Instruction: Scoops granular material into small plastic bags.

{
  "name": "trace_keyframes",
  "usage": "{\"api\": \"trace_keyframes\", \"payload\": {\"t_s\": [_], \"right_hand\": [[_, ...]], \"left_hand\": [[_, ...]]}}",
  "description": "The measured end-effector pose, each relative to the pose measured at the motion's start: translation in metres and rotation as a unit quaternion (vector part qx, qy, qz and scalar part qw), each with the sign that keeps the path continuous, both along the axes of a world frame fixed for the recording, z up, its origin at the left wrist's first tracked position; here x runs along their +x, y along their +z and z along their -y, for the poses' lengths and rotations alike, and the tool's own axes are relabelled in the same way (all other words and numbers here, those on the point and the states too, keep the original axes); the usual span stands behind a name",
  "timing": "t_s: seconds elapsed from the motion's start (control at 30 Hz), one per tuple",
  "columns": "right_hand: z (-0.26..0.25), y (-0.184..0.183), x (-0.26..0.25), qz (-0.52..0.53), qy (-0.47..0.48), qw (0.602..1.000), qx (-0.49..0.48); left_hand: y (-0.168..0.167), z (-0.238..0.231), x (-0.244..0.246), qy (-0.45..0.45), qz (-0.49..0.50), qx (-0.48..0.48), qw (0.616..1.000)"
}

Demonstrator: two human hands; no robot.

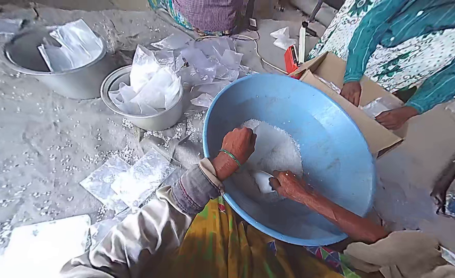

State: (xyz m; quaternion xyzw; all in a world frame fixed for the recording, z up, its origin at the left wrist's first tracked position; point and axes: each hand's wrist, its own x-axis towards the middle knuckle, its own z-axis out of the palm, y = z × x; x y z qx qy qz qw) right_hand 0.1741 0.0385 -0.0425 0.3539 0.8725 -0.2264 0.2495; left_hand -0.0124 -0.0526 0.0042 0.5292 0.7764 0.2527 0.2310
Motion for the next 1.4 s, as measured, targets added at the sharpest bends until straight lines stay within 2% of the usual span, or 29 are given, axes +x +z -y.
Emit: {"api": "trace_keyframes", "payload": {"t_s": [0.1, 0.23, 0.3, 0.4, 0.5, 0.63, 0.8, 0.97, 1.13, 1.23, 1.4], "right_hand": [[-0.003, -0.002, 0.007, -0.045, -0.052, 0.996, -0.06], [-0.001, 0.014, 0.014, -0.074, -0.114, 0.985, -0.11], [-0.002, 0.024, 0.023, -0.116, -0.153, 0.971, -0.142], [-0.001, 0.042, 0.039, -0.193, -0.191, 0.944, -0.189], [0.006, 0.066, 0.047, -0.254, -0.224, 0.921, -0.192], [0.01, 0.088, 0.044, -0.33, -0.275, 0.887, -0.169], [0.009, 0.094, 0.023, -0.368, -0.329, 0.857, -0.145], [0.015, 0.089, 0.005, -0.363, -0.348, 0.855, -0.125], [0.021, 0.083, -0.001, -0.355, -0.301, 0.884, -0.05], [0.025, 0.08, 0.002, -0.346, -0.247, 0.903, 0.055], [0.007, 0.081, 0.024, -0.285, -0.217, 0.903, 0.236]], "left_hand": [[-0.002, -0.008, -0.004, -0.014, -0.008, -0.022, 1.0], [-0.005, -0.005, -0.004, 0.001, 0.005, -0.008, 1.0], [-0.01, -0.004, -0.004, 0.016, 0.006, 0.024, 1.0], [-0.003, -0.006, -0.007, 0.006, 0.02, -0.023, 1.0], [-0.011, -0.002, -0.005, 0.014, 0.009, 0.031, 0.999], [-0.003, -0.005, -0.006, -0.015, 0.01, -0.014, 1.0], [-0.008, -0.006, -0.007, -0.025, 0.015, 0.007, 1.0], [-0.01, -0.006, -0.007, -0.01, 0.037, 0.006, 0.999], [-0.004, -0.006, -0.007, -0.021, 0.036, -0.011, 0.999], [-0.005, -0.006, -0.009, -0.021, 0.035, -0.008, 0.999], [-0.007, -0.005, -0.009, 0.006, 0.03, -0.013, 0.999]]}}
